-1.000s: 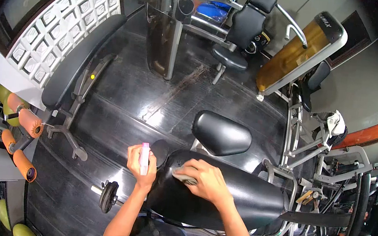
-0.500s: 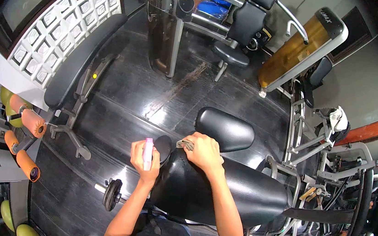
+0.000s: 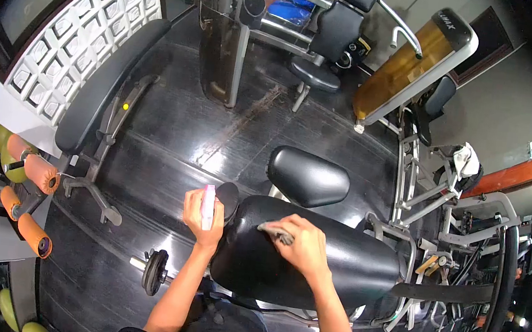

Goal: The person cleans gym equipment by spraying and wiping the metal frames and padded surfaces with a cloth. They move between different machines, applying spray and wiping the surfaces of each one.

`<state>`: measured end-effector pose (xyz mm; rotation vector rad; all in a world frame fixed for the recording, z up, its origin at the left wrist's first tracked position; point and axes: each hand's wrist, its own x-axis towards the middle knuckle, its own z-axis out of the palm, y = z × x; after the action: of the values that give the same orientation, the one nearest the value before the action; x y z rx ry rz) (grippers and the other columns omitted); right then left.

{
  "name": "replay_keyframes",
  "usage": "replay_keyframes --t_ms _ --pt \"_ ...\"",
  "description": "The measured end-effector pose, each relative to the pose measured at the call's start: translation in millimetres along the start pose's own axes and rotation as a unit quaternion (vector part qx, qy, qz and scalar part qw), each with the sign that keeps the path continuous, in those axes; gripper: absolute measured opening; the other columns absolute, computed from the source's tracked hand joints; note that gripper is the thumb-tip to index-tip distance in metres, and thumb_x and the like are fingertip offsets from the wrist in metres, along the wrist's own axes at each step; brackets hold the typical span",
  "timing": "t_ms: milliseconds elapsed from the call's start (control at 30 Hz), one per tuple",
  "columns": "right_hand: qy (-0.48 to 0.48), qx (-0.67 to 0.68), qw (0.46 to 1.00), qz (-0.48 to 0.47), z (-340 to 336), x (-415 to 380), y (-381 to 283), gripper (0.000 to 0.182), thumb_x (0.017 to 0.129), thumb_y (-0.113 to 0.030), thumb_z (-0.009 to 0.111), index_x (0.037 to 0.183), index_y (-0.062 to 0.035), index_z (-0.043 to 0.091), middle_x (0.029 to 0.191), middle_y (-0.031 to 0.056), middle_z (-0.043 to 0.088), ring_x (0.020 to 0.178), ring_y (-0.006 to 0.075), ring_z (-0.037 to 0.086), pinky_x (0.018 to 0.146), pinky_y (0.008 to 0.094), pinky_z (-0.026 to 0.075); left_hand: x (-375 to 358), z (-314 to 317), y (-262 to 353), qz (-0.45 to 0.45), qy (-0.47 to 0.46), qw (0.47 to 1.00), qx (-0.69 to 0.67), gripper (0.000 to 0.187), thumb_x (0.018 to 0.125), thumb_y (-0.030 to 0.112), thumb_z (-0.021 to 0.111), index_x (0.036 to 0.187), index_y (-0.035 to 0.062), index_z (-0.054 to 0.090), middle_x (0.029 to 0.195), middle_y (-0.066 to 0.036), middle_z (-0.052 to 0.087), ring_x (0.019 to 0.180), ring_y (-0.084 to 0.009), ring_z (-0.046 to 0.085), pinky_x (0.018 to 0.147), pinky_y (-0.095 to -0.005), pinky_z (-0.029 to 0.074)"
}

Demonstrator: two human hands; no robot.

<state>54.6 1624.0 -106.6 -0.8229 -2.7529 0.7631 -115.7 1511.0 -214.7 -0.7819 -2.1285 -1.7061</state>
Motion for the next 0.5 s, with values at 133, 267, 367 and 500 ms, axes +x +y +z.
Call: replay_keyframes --t_ms 133,267,367,500 --pt "0.104 -0.053 0.99 0.075 30.4 15.6 -9.8 0.018 0.077 -0.018 0.074 0.094 -0.0157 0.074 0.091 0.0033 0.068 0.087 0.0256 0.067 0.074 0.04 0.055 -1.3 2.4 -3.4 -0.005 -0.005 1.0 -0.008 0.013 0.073 0.002 0.062 0.086 0.0001 0.059 0.081 -0.013 0.059 0.077 -0.0317 0.057 0.07 -0.0426 0.045" --pt "0.164 -0.091 0.98 0.064 53.5 15.6 -38.8 0.022 0.075 -0.013 0.073 0.096 -0.0164 0.073 0.095 0.002 0.065 0.087 0.0266 0.064 0.073 0.0415 0.054 0.0 4.4 -4.7 -0.004 -0.004 1.0 -0.011 0.013 0.074 0.006 0.065 0.086 0.0019 0.061 0.083 -0.013 0.06 0.078 -0.0322 0.058 0.07 -0.0428 0.045" --pt "0.164 -0.083 0.983 0.025 59.0 0.1 -46.1 0.026 0.073 -0.012 0.073 0.099 -0.0171 0.073 0.097 0.0004 0.064 0.087 0.0251 0.063 0.073 0.0401 0.054 0.1 8.9 -10.1 0.012 0.011 1.0 -0.006 0.013 0.075 0.009 0.067 0.086 0.0027 0.063 0.085 -0.013 0.06 0.08 -0.0326 0.058 0.073 -0.0431 0.046" --pt "0.147 -0.11 0.982 -0.052 55.0 -33.1 -42.8 0.032 0.07 -0.011 0.074 0.101 -0.0202 0.073 0.101 -0.0023 0.065 0.087 0.0215 0.063 0.074 0.0371 0.055 7.2 6.7 -1.2 0.024 0.012 0.999 -0.019 0.01 0.077 0.001 0.064 0.086 -0.0017 0.063 0.084 -0.015 0.061 0.078 -0.032 0.059 0.072 -0.0404 0.047"
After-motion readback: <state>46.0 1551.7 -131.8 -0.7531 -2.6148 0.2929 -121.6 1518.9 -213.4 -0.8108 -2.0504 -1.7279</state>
